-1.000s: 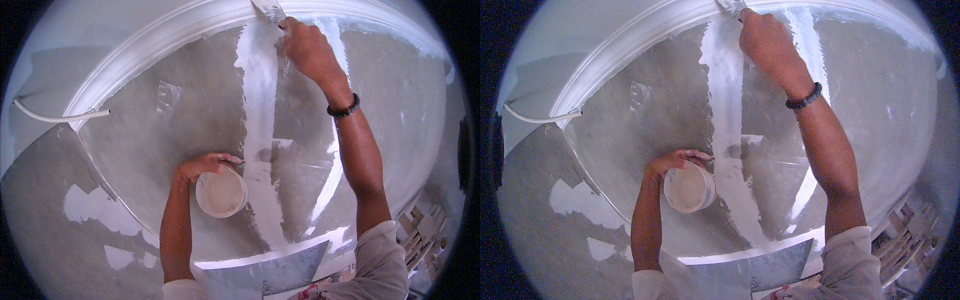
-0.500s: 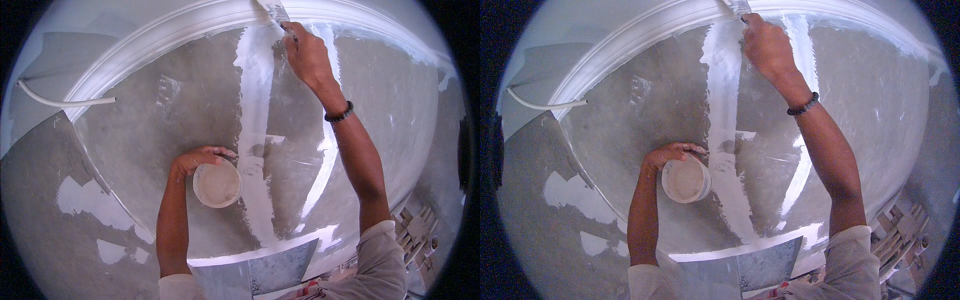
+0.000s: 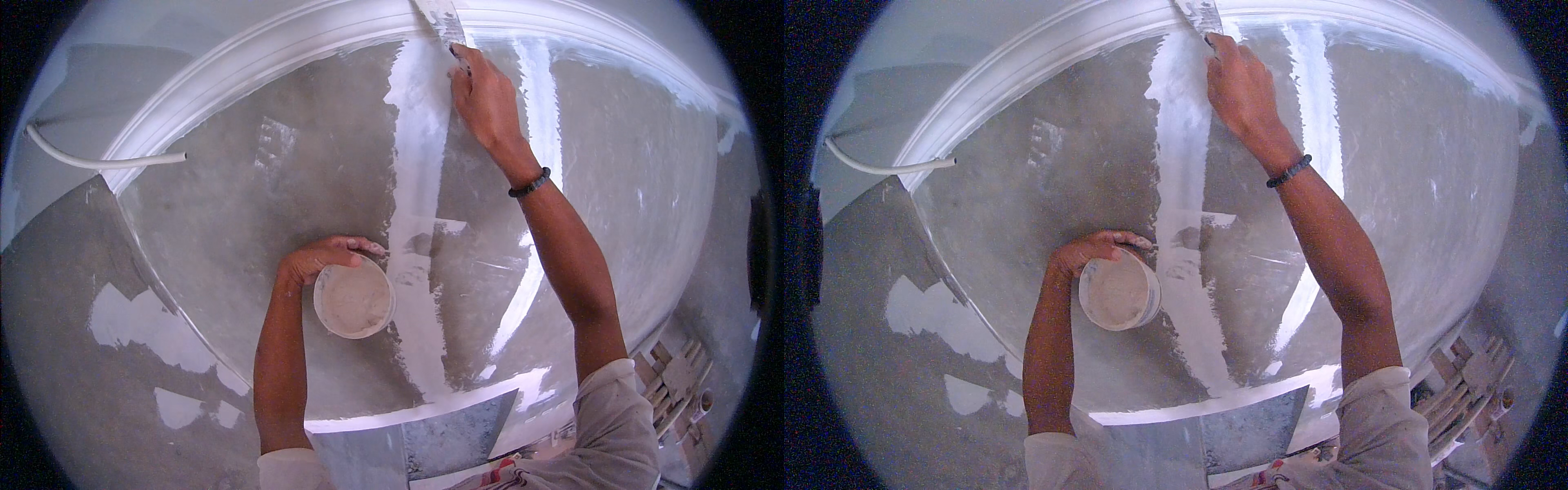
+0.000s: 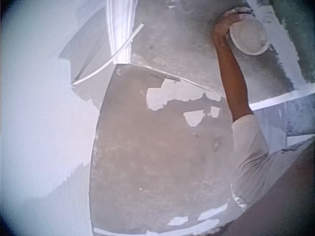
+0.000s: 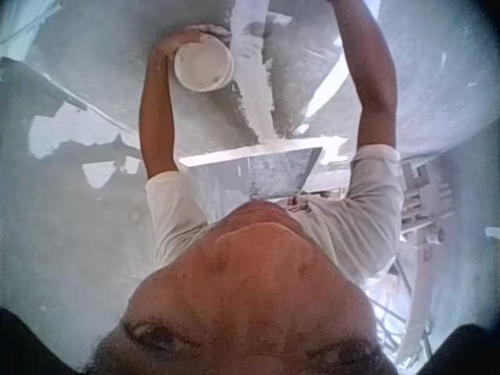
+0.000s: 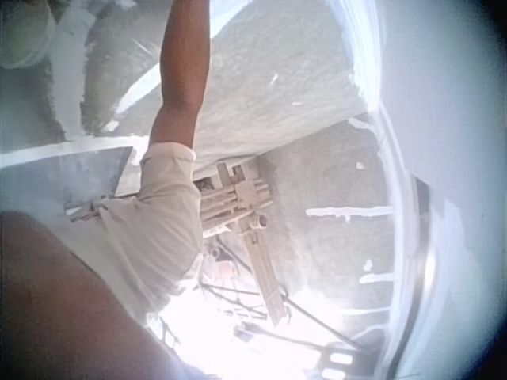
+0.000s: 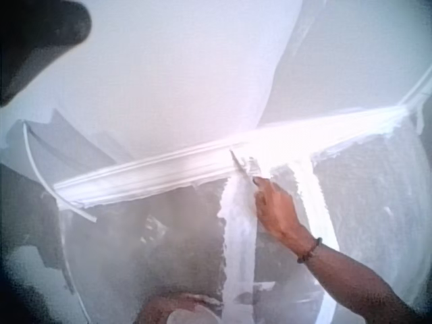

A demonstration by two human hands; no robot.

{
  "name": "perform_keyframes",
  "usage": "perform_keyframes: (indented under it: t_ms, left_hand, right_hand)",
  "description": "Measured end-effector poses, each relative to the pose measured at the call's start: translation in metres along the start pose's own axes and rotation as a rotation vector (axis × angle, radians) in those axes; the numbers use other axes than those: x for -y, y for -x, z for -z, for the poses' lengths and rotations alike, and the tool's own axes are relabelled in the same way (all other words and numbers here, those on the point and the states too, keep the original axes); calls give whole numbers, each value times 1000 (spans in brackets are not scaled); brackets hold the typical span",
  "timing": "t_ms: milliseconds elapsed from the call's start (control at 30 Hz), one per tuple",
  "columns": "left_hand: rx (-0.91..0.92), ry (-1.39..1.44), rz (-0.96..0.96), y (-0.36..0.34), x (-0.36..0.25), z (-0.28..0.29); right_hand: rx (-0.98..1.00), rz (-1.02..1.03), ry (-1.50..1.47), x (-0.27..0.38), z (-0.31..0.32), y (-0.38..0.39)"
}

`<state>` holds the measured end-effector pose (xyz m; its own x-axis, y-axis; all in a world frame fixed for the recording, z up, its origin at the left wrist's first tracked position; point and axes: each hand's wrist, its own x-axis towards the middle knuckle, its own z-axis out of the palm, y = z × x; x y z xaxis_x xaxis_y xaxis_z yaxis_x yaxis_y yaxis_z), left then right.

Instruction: The person applies joint compound to drywall seams and corners using a putty knife, taking compound from a small bucket and smoothing it over the surface.

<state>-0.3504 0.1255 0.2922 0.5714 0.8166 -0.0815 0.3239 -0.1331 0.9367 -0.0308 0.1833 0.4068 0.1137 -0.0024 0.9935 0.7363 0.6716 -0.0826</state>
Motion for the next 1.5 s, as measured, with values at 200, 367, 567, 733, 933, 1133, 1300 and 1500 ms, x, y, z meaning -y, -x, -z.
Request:
perform_keyframes:
  t_ms: [200, 367, 567, 733, 933, 1133, 1300, 1500]
  left_hand:
    - [-23, 4, -14, 2, 1, -1]
    - [-22, -11, 19, -3, -2, -2]
    - [-37, -41, -14, 3, 11, 2]
    - [-42, -64, -13, 0, 4, -1]
    - [-32, -82, -17, 0, 2, -2]
    - [-29, -60, -35, -1, 8, 0]
    - [-42, -69, -49, 0, 10, 0]
    - [-35, -106, -49, 0, 4, -1]
  right_hand:
    - [-95, 56, -36, -3, -10, -1]
    - [-41, 24, -51, -8, -13, -3]
    - [272, 8, 202, 17, 33, -20]
    - [243, 74, 182, 10, 72, -21]
    - [149, -79, 114, -3, 44, -23]
    - [208, 14, 219, -5, 37, -21]
    - [279, 7, 98, 6, 72, -23]
    - [184, -13, 57, 1, 50, -20]
